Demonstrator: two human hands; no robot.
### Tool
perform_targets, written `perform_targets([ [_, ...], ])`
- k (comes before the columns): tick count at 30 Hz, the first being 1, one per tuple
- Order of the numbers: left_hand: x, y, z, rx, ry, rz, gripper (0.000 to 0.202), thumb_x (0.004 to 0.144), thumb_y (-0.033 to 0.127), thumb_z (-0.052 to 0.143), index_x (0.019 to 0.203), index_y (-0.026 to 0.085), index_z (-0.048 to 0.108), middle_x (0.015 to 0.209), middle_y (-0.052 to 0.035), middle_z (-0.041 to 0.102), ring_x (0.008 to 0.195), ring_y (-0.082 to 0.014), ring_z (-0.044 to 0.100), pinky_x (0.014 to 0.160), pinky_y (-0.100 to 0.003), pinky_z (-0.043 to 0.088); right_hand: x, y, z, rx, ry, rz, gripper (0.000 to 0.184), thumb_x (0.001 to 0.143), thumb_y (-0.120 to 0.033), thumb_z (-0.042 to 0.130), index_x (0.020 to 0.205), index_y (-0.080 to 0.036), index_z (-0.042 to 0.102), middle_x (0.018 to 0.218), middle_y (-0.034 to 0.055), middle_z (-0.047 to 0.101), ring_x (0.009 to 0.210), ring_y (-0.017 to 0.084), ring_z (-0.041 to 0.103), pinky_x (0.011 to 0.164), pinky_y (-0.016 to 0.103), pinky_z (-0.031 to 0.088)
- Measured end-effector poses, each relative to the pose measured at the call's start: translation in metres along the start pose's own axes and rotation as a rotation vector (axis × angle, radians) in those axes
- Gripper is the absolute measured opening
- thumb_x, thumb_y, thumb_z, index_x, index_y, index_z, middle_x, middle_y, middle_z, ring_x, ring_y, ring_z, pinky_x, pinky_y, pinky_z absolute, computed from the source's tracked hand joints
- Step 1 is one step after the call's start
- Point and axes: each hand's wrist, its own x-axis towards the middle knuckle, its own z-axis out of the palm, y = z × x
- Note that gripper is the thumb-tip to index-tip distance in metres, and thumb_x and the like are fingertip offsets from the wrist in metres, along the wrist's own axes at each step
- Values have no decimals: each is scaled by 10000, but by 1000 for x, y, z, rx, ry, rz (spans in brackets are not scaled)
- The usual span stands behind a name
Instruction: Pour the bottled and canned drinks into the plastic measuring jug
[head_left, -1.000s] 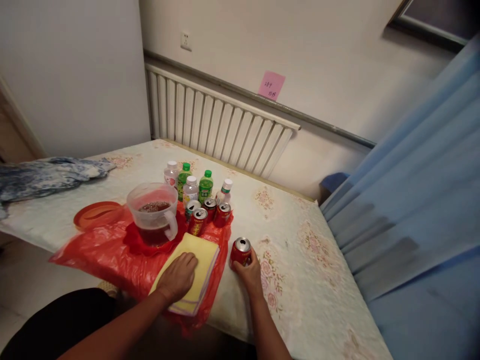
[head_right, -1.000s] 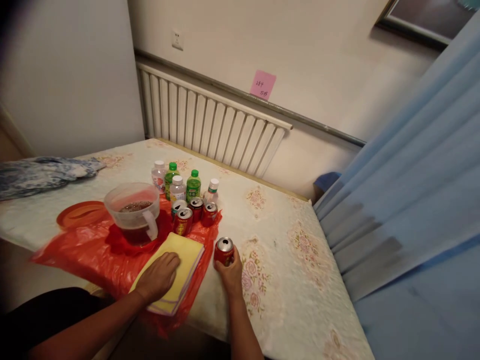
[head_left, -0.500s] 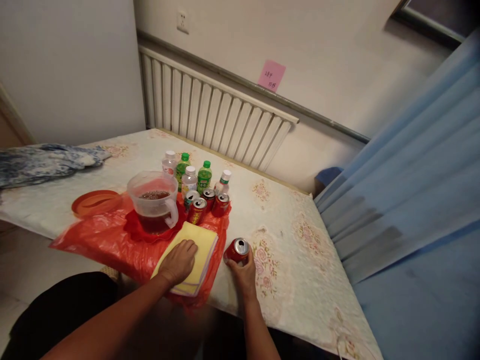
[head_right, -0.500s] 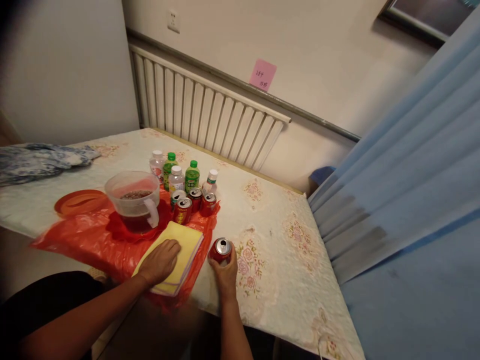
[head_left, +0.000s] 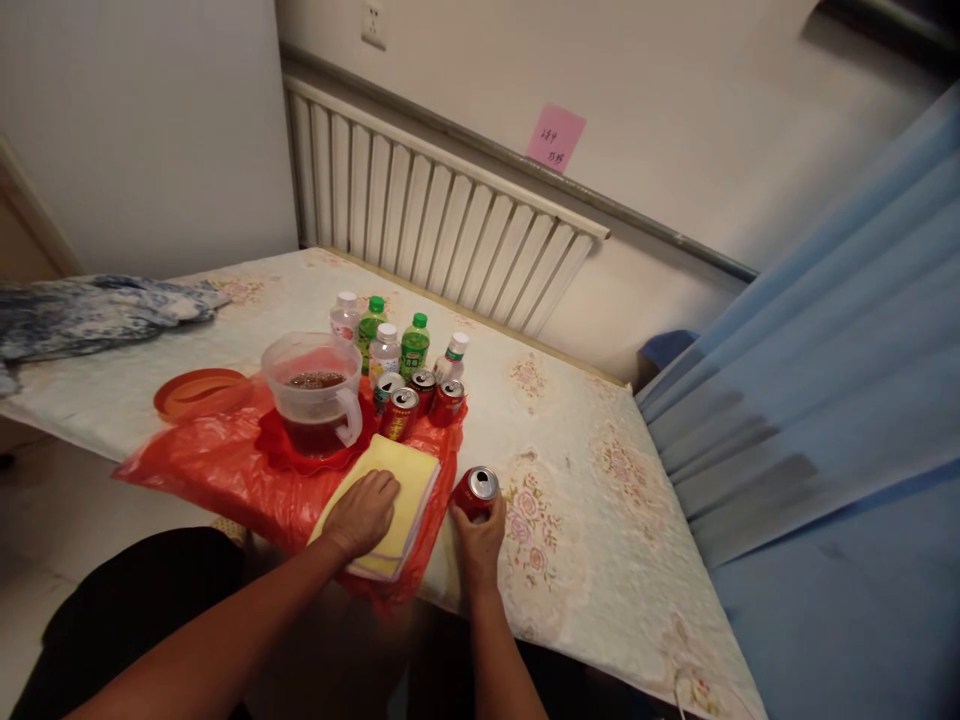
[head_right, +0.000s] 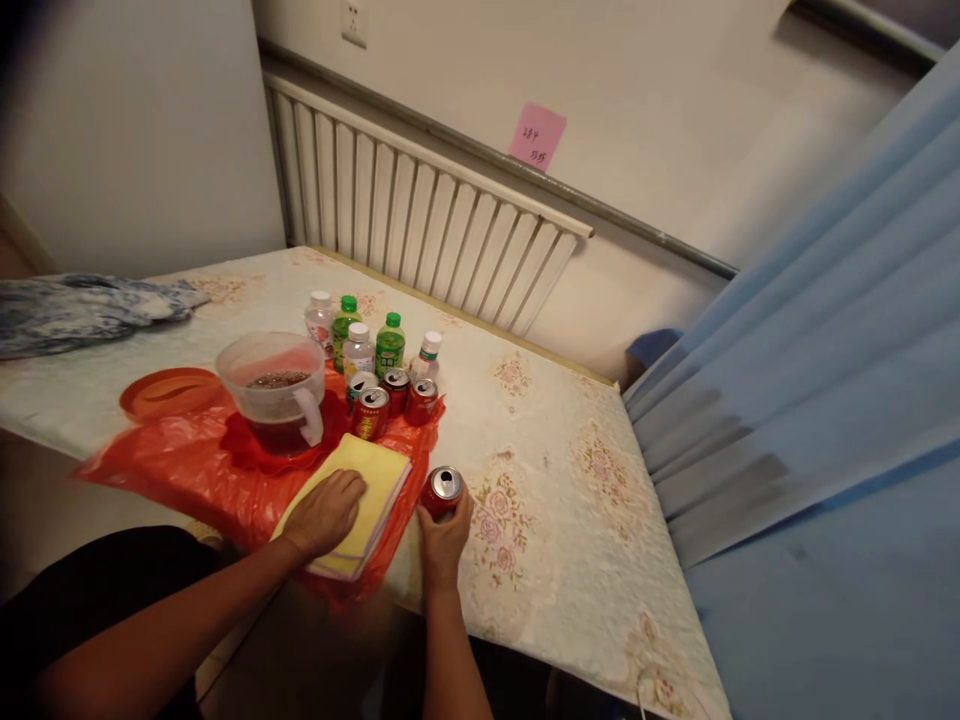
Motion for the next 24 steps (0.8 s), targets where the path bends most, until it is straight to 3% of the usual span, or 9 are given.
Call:
perform_targets([
  [4,0,1,-1,-1,-7,1,200,825,63,467,908,172,612,966,-110,606,947,-282,522,874,-423,451,-3,1,-2,84,-84,42,825,699,-329,748,1446,-142,453,1457,164,534,1355,302,497,1147,449,379],
  [8,0,1,-1,-11,-4,-5,201,820,64,472,913,175,611,969,-108,604,954,-279,524,873,-418,452,-6,4,-2,77,-85,63,884,704,-358,753,1485,-139,402,1509,168,483,1413,300,441,1176,446,343],
  [12,-1,0,1,-23,11,-16,203,827,66,467,904,188,609,968,-102,603,953,-271,526,876,-414,450,-7,7,2,35,-31,60,918,650,-365,805,1454,-128,431,1466,187,512,1380,316,472,1158,445,366],
  [18,-1,0,1,-15,3,-10,200,828,67,471,912,184,609,978,-104,605,966,-271,526,887,-412,447,-9,7,5,-66,-4,17,785,640,-361,812,1336,-125,536,1293,179,620,1219,328,584,1065,449,450],
  [24,-3,-1,3,-5,-19,-5,200,839,63,461,913,181,604,968,-104,606,970,-272,522,893,-411,446,-9,10,8,-32,10,22,771,666,-345,748,1377,-150,520,1305,154,637,1250,322,574,1049,448,464],
])
